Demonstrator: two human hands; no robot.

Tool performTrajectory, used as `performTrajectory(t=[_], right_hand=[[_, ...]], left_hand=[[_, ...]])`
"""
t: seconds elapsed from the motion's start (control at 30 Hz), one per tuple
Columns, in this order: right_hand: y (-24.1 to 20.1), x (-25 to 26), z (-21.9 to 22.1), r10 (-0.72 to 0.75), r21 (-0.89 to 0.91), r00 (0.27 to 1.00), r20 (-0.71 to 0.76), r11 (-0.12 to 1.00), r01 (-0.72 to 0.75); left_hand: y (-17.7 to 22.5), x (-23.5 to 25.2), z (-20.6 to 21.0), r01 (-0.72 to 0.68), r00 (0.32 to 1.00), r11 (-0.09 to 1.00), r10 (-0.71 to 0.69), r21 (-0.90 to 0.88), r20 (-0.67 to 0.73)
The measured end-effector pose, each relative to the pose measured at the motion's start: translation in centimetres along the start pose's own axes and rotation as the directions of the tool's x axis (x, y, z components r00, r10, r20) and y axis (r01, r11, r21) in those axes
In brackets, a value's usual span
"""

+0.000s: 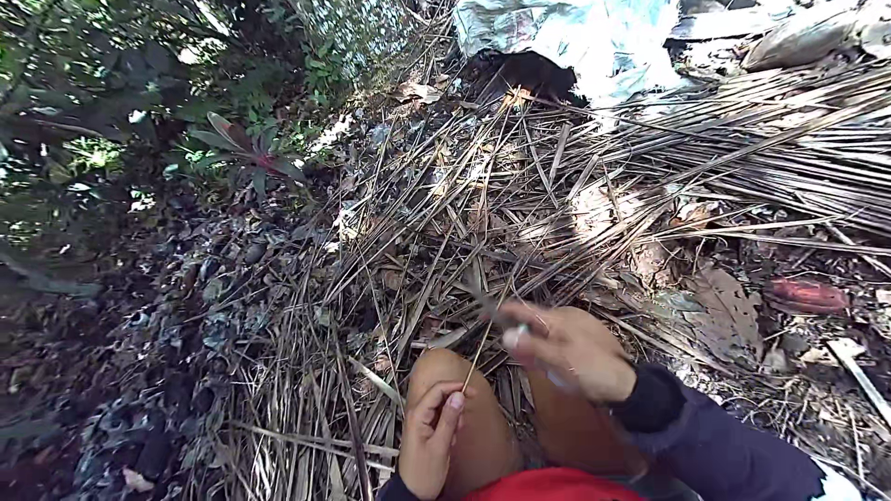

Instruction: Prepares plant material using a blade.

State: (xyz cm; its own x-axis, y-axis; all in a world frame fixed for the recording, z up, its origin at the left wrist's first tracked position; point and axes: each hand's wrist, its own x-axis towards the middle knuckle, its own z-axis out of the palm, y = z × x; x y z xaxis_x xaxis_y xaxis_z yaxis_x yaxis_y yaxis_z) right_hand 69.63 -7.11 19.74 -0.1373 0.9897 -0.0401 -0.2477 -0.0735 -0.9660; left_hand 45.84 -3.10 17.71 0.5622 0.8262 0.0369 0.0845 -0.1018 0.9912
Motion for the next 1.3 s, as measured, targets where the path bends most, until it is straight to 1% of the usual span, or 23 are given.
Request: performTrajectory(t=[0.03,0.07,0.13,0.2,0.23,0.27,0.33,0.37,0.43,0.47,0.53,0.6,0.7,0.8,0.87,0.93,0.97,1.0,1.07,1.13,1.17,1.27,1.3], right_hand=[[0.3,-0.1,0.6,0.046,-0.003,0.996,0.079,0.999,-0.046],[0.4,0.0,0.5,0.059,-0.01,0.995,0.084,0.998,-0.058],[-0.7,0.9,-3.0,-0.054,-0.045,0.986,-0.156,0.998,0.047],[-2.1,2.2,-8.6,-0.231,-0.054,0.894,-0.383,0.972,0.228],[-3.1,2.5,-10.3,-0.272,-0.042,0.851,-0.449,0.958,0.284],[-3.8,2.6,-10.8,-0.273,-0.013,0.837,-0.474,0.953,0.304],[-3.7,2.8,-8.5,-0.193,0.059,0.89,-0.414,0.97,0.237],[-3.2,2.8,-6.5,-0.121,0.109,0.936,-0.329,0.98,0.165],[-1.7,2.4,-2.1,0.042,0.18,0.998,-0.05,0.983,-0.032],[-0.9,2.1,0.0,0.121,0.179,0.988,0.097,0.974,-0.137],[0.7,2.2,2.4,0.194,0.177,0.94,0.28,0.952,-0.25],[0.3,2.8,1.3,0.186,0.139,0.952,0.242,0.965,-0.224],[-1.9,4.1,-2.9,0.067,0.123,0.998,0.007,0.99,-0.067],[-2.7,4.6,-3.6,0.002,0.163,0.986,-0.165,0.986,0.025],[-2.1,4.0,-1.9,0.04,0.139,0.992,-0.12,0.99,-0.023],[-1.0,2.9,0.4,0.133,0.054,0.988,0.084,0.989,-0.138],[-0.4,2.7,1.0,0.145,0.044,0.98,0.135,0.987,-0.152],[-0.3,2.8,0.6,0.122,0.041,0.986,0.116,0.991,-0.128],[-1.3,3.8,-2.5,0.035,0.045,0.998,-0.044,0.998,-0.033],[-2.2,4.4,-3.6,-0.023,0.048,0.993,-0.115,0.998,0.029],[-2.3,4.4,-3.1,-0.03,0.045,0.994,-0.109,0.998,0.036],[-1.6,2.9,0.2,0.034,-0.065,0.998,0.057,0.997,-0.03],[-0.8,2.7,1.0,0.039,-0.082,0.997,0.072,0.996,-0.033]], left_hand=[[0.0,0.1,0.0,-0.01,1.0,1.0,0.01,0.0,-0.003],[0.1,0.0,-0.2,-0.008,1.0,1.0,0.008,0.003,0.002],[0.4,-0.6,-0.8,0.064,0.998,0.998,-0.064,-0.008,0.025],[0.3,-1.4,-1.4,0.172,0.985,0.984,-0.171,-0.049,0.031],[0.2,-1.6,-1.6,0.211,0.978,0.975,-0.21,-0.073,0.017],[0.1,-1.6,-1.6,0.234,0.972,0.967,-0.236,-0.098,-0.006],[0.3,-1.3,-1.4,0.248,0.966,0.957,-0.257,-0.15,-0.043],[0.5,-1.0,-1.2,0.244,0.966,0.954,-0.255,-0.173,-0.049],[0.9,-0.2,-0.7,0.226,0.97,0.951,-0.24,-0.211,-0.045],[1.0,0.1,-0.5,0.221,0.971,0.948,-0.236,-0.23,-0.037],[1.2,0.2,-0.5,0.229,0.971,0.934,-0.239,-0.274,-0.005],[1.3,0.0,-0.9,0.252,0.967,0.926,-0.25,-0.281,0.041],[1.3,-0.8,-1.2,0.232,0.973,0.949,-0.231,-0.213,0.032],[1.1,-1.0,-1.0,0.2,0.979,0.967,-0.204,-0.159,-0.011],[1.1,-0.7,-0.8,0.206,0.977,0.966,-0.212,-0.155,-0.024],[1.2,-0.4,-0.9,0.202,0.978,0.968,-0.207,-0.148,-0.025],[1.2,-0.4,-1.0,0.204,0.978,0.966,-0.208,-0.158,-0.011],[1.3,-0.6,-1.2,0.215,0.976,0.96,-0.215,-0.18,0.019],[1.4,-1.1,-1.8,0.263,0.964,0.935,-0.248,-0.236,0.094],[1.6,-1.2,-1.8,0.282,0.958,0.923,-0.258,-0.263,0.123],[1.6,-1.3,-1.7,0.282,0.959,0.923,-0.261,-0.264,0.112],[1.4,-0.8,-1.5,0.249,0.968,0.943,-0.246,-0.223,0.04],[1.4,-0.8,-1.5,0.238,0.971,0.949,-0.237,-0.206,0.03]])
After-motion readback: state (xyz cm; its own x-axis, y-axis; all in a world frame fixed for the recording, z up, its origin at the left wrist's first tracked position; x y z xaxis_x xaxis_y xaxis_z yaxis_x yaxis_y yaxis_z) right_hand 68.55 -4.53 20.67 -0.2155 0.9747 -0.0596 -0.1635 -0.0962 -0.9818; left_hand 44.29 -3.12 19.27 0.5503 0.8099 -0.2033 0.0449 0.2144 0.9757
